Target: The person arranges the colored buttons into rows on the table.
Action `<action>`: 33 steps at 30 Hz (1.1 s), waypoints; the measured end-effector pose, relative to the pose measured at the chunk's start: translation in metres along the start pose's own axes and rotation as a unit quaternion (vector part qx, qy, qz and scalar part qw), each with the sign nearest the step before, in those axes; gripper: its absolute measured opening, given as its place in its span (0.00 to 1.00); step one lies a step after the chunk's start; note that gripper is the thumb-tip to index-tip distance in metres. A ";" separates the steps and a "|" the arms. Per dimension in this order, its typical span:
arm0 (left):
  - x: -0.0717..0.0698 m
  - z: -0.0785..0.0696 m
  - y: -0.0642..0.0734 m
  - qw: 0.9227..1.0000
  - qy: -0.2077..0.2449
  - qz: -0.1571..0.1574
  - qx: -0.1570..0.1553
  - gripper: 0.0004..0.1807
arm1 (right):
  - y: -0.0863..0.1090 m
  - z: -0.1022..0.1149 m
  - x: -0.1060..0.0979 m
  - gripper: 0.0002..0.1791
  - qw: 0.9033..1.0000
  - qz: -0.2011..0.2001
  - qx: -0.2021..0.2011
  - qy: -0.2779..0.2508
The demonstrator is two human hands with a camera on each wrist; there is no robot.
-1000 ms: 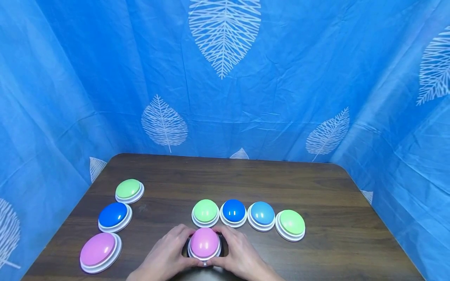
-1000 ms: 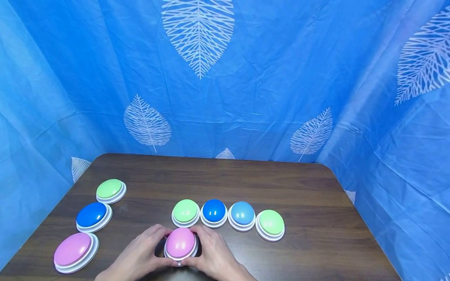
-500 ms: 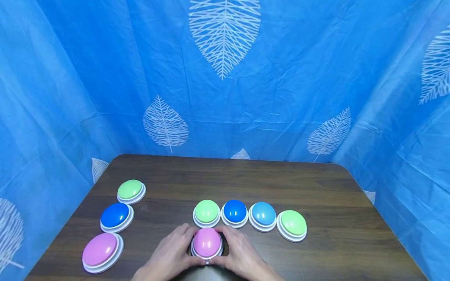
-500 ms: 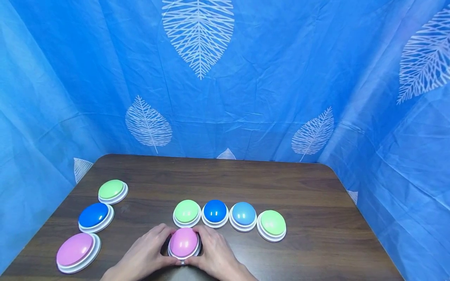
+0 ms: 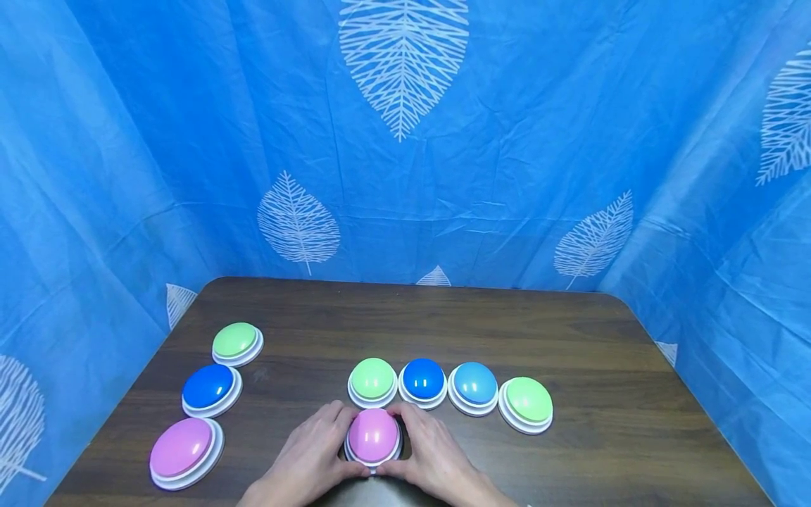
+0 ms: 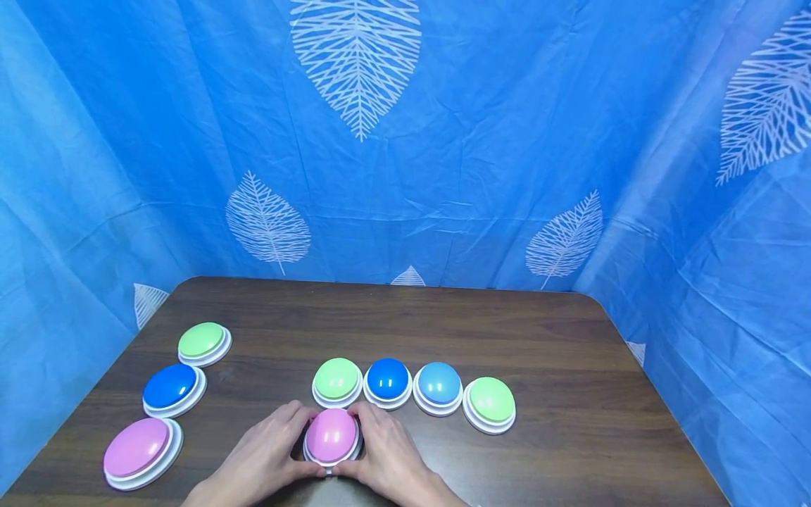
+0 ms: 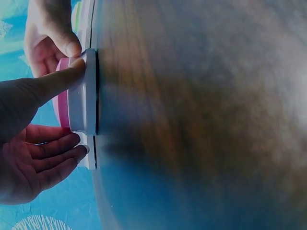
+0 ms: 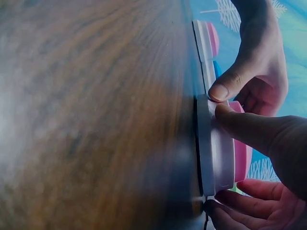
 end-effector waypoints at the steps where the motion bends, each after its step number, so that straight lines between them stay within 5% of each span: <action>1: 0.000 0.000 0.000 1.000 -0.001 0.000 0.001 0.35 | 0.000 0.000 0.000 0.37 1.000 0.000 0.001 0.001; 11: -0.001 0.001 0.002 1.000 -0.001 0.000 0.001 0.36 | 0.002 0.000 0.000 0.42 1.000 0.010 -0.004 0.013; 24: -0.012 0.010 0.007 0.995 0.069 0.038 -0.069 0.41 | -0.006 0.017 -0.004 0.43 0.998 -0.031 -0.048 0.008; 33: -0.039 0.024 0.019 0.994 0.012 -0.018 -0.108 0.41 | -0.028 0.044 -0.001 0.43 0.997 -0.020 -0.075 0.002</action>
Point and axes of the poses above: each hand's wrist, its own y-axis away from the middle knuckle, its own x-axis out of the palm, z = x × y, the point moved 5 cm from there along -y, towards the middle knuckle, and after that the axes turned 4 degrees about x, right-handed, at the moved point
